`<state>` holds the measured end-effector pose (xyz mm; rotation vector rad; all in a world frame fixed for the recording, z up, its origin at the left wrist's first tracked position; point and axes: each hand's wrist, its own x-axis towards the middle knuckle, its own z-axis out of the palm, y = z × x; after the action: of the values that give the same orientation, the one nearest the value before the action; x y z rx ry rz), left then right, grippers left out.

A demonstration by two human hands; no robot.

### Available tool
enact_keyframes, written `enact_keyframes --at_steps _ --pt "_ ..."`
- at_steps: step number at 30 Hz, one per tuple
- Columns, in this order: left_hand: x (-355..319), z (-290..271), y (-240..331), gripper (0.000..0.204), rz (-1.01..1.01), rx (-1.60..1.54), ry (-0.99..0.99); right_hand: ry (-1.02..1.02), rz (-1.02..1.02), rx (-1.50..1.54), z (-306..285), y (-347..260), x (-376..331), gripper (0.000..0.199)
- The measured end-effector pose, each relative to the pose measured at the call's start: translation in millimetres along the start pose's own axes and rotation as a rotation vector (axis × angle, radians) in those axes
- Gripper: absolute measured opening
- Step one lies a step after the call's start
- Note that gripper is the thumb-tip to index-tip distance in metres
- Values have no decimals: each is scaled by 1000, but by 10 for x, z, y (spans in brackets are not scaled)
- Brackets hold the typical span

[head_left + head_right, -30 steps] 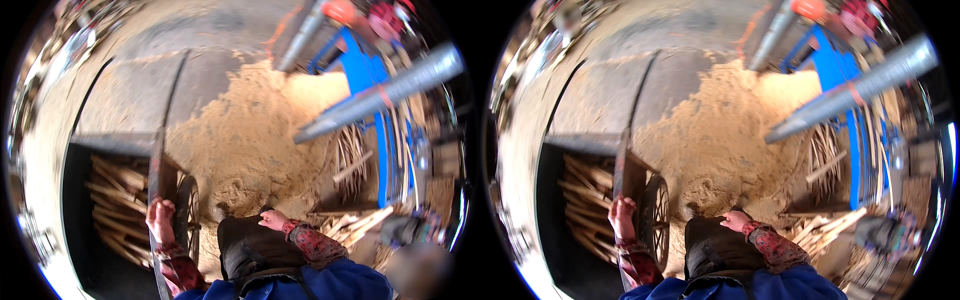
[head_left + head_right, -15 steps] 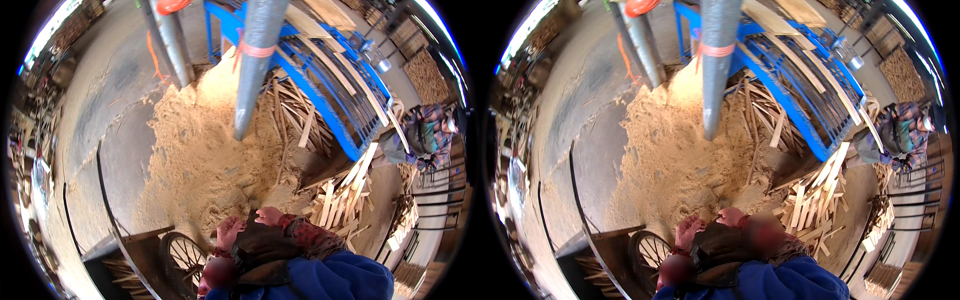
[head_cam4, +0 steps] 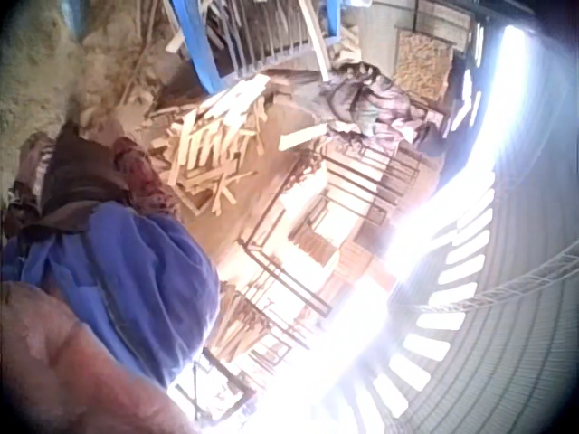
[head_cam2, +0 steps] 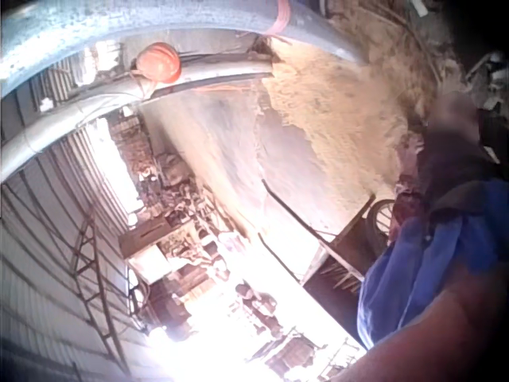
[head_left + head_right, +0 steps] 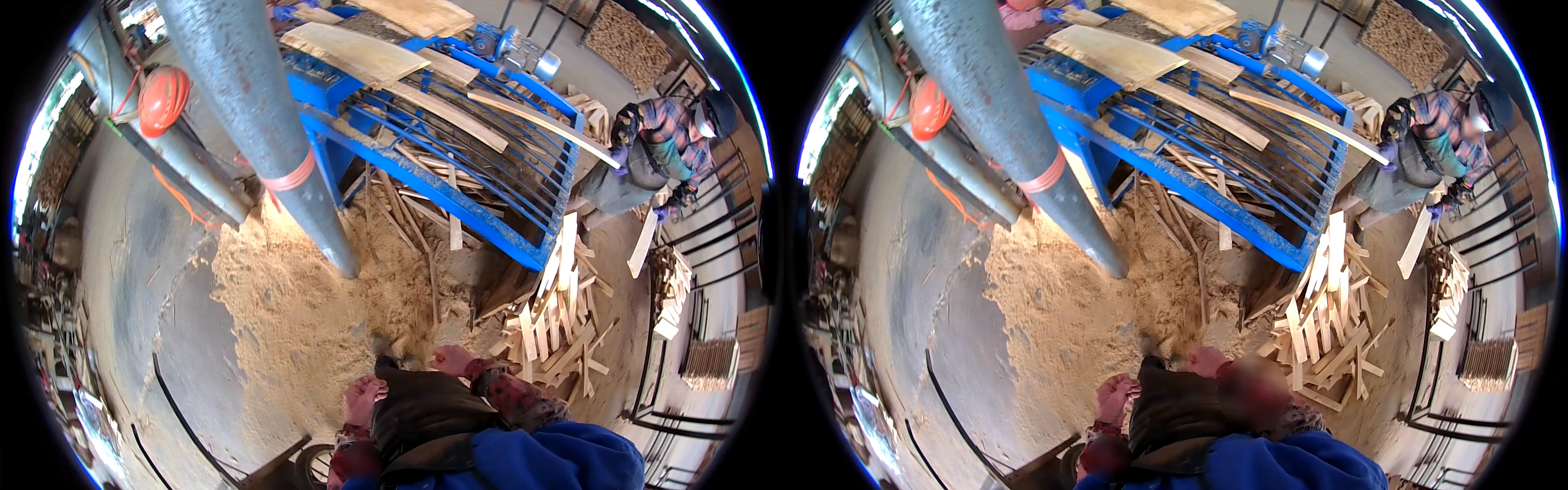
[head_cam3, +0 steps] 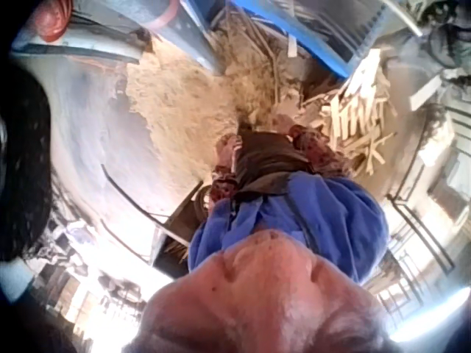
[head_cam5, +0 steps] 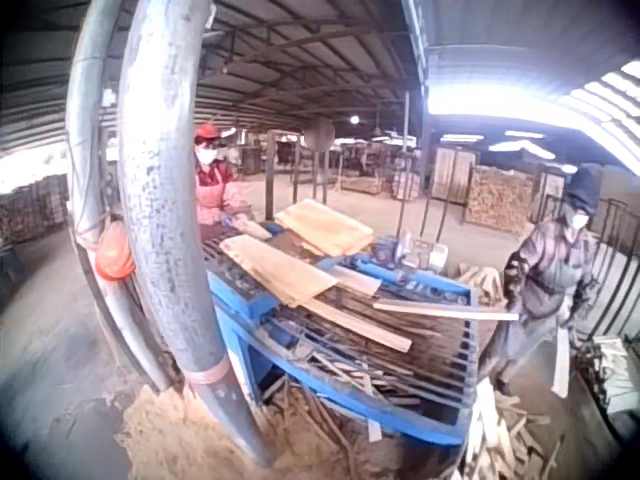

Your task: The person picks up wooden planks and offcuts from a blue metal rack and the floor, then places them into a black wheelbarrow. The person repeatedly gathers small pieces of wood and loads them into the wheelbarrow throughout the clip.

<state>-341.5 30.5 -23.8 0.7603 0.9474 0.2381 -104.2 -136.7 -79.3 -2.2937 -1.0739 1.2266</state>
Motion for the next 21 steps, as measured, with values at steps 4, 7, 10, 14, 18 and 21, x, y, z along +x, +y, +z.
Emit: enact_keyframes --at_steps 4,7,10,14,18,21 --pt "522 -38 183 19 -60 82 -93 11 44 62 41 -110 89 49" --pt "811 17 485 19 -35 135 -159 66 29 121 49 -185 151 44" --pt "1021 -36 754 17 -26 144 -170 176 -3 210 76 -308 169 38" --pt "1229 76 1106 13 -47 241 -156 258 64 287 -126 -459 155 37" --pt "1455 263 1183 12 -34 267 -208 337 101 278 -192 -308 127 37" --pt "1549 427 1138 12 -50 235 -219 333 104 291 -283 -250 181 36"
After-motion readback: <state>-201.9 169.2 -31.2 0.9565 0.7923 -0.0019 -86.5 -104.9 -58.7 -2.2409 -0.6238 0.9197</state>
